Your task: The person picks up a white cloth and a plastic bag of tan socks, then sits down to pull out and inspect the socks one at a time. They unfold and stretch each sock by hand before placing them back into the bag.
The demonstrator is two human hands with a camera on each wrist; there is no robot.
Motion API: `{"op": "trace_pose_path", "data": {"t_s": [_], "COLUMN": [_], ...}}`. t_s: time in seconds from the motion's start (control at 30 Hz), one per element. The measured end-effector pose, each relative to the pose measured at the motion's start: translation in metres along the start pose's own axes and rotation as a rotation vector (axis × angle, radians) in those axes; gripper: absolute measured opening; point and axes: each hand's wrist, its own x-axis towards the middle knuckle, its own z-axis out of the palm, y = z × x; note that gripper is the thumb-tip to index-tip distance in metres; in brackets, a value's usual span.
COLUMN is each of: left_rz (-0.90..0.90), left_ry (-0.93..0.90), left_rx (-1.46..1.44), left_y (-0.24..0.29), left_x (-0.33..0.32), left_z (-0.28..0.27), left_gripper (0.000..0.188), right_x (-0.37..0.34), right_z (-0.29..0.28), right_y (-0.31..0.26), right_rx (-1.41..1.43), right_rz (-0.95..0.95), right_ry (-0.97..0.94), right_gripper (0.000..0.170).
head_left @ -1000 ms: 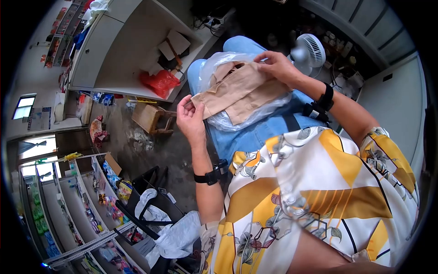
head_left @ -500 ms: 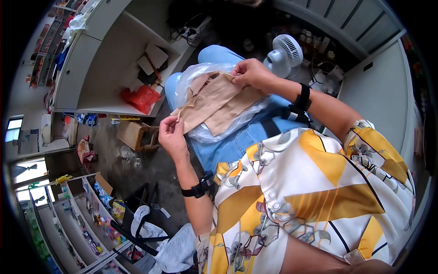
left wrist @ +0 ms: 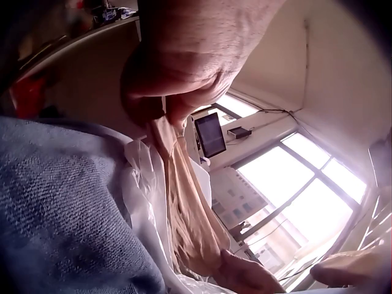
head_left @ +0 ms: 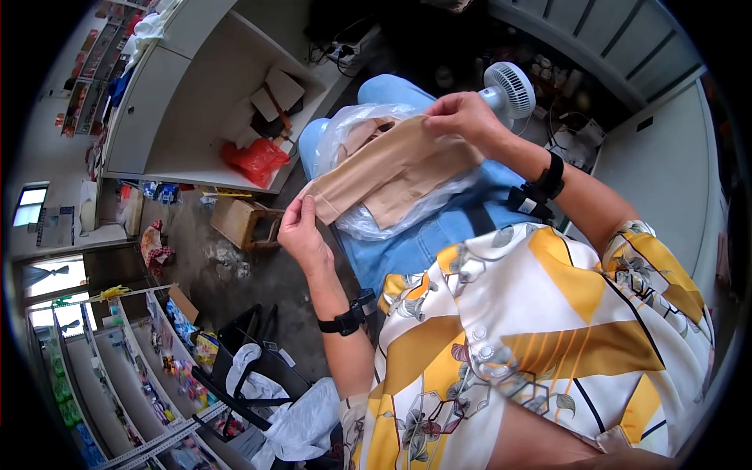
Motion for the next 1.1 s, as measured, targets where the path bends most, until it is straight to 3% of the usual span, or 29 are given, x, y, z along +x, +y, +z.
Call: {"op": "trace_pose_path", "data": {"t_s": [0.17,0.23,0.37,0.43,0.57,0.73,0.8,0.83,0.97,1.1], "left_rz": [0.143,0.109,0.109,0.218,0.343,0.372,0.545,0.615,0.847,0.963], "left_ry": [-0.018,-0.016,0.021,-0.076,-0.232,-0.400,-0.444,-0.421,-0.344,-0.272], "left_rx": [0.012,0.012,0.108,0.197,0.308,0.419,0.455,0.489,0.565,0.644], "left_y": [0.014,0.018,0.040,0.067,0.128,0.182,0.187,0.183,0.181,0.180], "left_x": [-0.007,-0.007,-0.008,-0.011,-0.024,-0.050,-0.055,-0.053,-0.047,-0.050], "left_z": [0.001,0.001,0.007,0.018,0.039,0.066,0.077,0.077,0.081,0.080], "left_gripper": [0.021,0.021,0.018,0.019,0.033,0.045,0.041,0.040,0.027,0.022], "right_x": [-0.004,-0.004,0.000,0.003,-0.002,-0.032,-0.032,-0.032,-0.038,-0.047], "right_z": [-0.007,-0.006,-0.004,-0.004,0.006,0.050,0.061,0.059,0.062,0.060], "right_y": [-0.004,0.002,0.005,0.014,-0.014,-0.091,-0.109,-0.116,-0.111,-0.112], "right_rx": [0.003,0.051,0.039,0.031,-0.236,-0.077,-0.118,-0.176,-0.015,0.072], "right_rz": [-0.117,-0.110,0.084,0.104,-0.238,-0.766,-0.731,-0.544,-0.468,-0.404], "right_ry": [0.001,-0.008,-0.069,-0.097,-0.141,-0.389,-0.610,-0.708,-0.677,-0.705], "right_gripper": [0.014,0.015,0.018,0.021,0.031,0.047,0.042,0.036,0.027,0.033]}}
